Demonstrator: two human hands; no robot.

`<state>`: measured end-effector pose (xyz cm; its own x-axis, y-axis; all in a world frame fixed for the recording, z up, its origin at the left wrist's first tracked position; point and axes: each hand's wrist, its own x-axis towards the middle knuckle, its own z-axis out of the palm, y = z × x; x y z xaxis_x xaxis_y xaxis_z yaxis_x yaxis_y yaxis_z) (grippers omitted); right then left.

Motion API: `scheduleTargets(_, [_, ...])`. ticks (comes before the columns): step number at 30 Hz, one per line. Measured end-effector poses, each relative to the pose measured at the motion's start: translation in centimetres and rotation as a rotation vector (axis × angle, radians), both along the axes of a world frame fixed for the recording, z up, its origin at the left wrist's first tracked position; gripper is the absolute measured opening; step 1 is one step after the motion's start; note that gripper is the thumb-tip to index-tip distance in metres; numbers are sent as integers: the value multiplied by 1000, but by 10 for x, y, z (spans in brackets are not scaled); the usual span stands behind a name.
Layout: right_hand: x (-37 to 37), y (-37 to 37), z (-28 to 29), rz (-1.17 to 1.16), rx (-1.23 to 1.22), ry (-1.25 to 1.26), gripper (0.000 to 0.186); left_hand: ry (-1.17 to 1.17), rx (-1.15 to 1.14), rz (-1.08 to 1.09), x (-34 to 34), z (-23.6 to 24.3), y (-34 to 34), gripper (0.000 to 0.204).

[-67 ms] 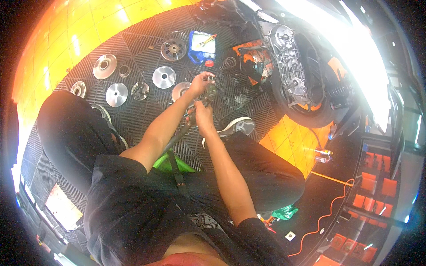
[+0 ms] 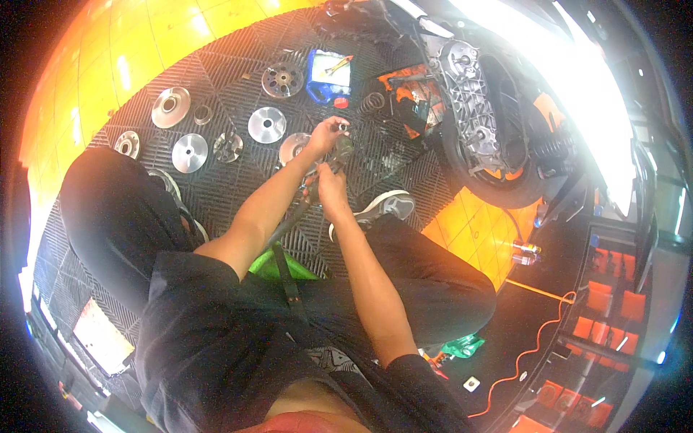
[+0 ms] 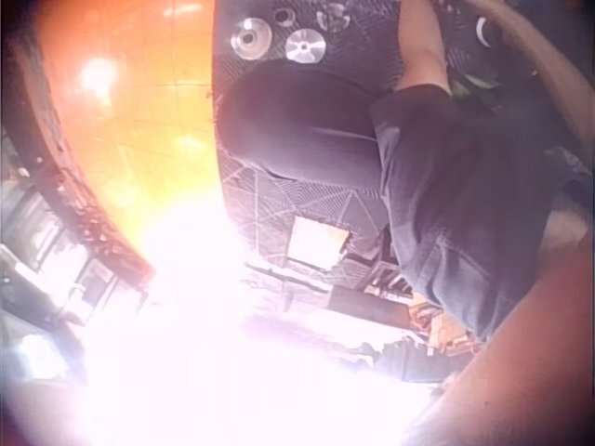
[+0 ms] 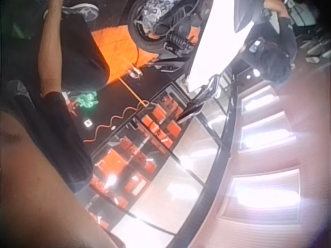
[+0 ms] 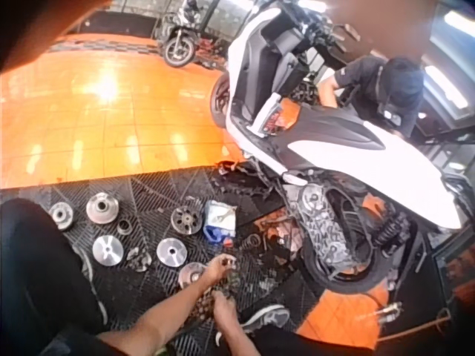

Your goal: The person sits on the floor of a workshop and uses a screwdriver to disassemble and clean various metal components of a scooter's variator system. They handle multiple pulleys and weights, using a tool to scrape or adjust parts, and occasionally wipe them with a cloth.

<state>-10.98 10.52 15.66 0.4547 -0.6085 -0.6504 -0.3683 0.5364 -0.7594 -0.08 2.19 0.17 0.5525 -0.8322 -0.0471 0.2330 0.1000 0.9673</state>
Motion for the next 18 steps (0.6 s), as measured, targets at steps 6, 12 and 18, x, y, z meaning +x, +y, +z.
scheduleTargets(6, [0, -3, 6, -75, -2, 5, 28, -125, 73, -53, -7, 22, 23, 28])
scheduleTargets(12, [1, -9, 10, -26, -3, 43, 22, -45, -61, -17, -8, 24, 26, 33])
scheduleTargets(18, [-1, -11, 2, -27, 5, 35, 25, -37, -73, -45, -2, 28, 33, 30])
